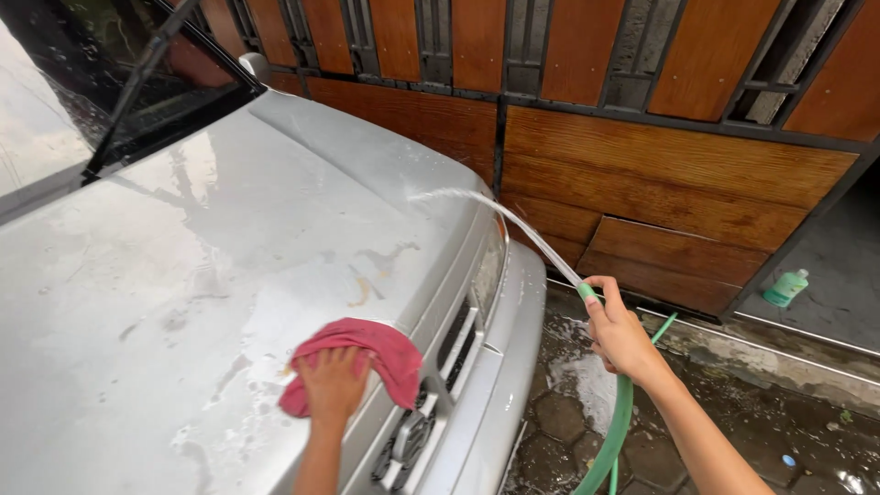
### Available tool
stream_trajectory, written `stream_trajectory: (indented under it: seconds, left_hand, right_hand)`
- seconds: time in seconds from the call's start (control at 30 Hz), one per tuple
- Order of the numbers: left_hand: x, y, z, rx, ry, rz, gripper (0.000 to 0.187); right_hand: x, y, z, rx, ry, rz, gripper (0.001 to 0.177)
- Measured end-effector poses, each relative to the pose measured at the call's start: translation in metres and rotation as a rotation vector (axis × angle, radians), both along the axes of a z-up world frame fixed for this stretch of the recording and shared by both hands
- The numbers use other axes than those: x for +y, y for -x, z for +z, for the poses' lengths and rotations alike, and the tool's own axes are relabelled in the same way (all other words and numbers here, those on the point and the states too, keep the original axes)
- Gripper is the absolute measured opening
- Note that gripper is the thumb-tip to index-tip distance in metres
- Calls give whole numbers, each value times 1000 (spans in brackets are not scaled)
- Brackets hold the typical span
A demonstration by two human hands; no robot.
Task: Washing the hood and front grille of a silver SUV using a hose and a pink cloth.
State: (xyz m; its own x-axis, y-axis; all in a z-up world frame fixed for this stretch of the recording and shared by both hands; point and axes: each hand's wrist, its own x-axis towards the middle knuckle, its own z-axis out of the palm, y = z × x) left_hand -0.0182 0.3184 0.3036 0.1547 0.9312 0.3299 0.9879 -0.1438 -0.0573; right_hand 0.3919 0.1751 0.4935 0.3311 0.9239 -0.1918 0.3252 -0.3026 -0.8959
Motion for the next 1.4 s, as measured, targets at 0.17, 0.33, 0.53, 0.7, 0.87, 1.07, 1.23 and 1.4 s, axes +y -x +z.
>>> stream_trajectory:
  seconds: [0.17,0.33,0.53,0.7,0.87,1.07,1.23,1.4]
  left_hand:
    - [35,-21,-18,-37,-181,254,55]
    - [43,-119,-26,54,-111,290,54]
    - [36,-170,-91,315,129,138,43]
    - [-33,-107,-79,575,229,180,42]
    - [-130,-68,-71,403,35,378,33]
    - [-121,-60,-66,265,34,415,43]
    - [-70,-81,-42,201,46,382,46]
    - [12,-100,-9,14,-88,266,64]
  right_hand:
    - [16,-42,-31,-91,47,101,31]
    - [28,-55,-68,-61,148,280,33]
    - [29,-96,-119,-38,154,376,34]
    - [24,-129,-140,62,158,392,35]
    - [28,-140,-136,128,222,402,37]
    - [39,-122,-133,115,231,464,38]
    - [48,-109,-133,141,223,492,38]
    - [69,-105,-110,94,145,463,38]
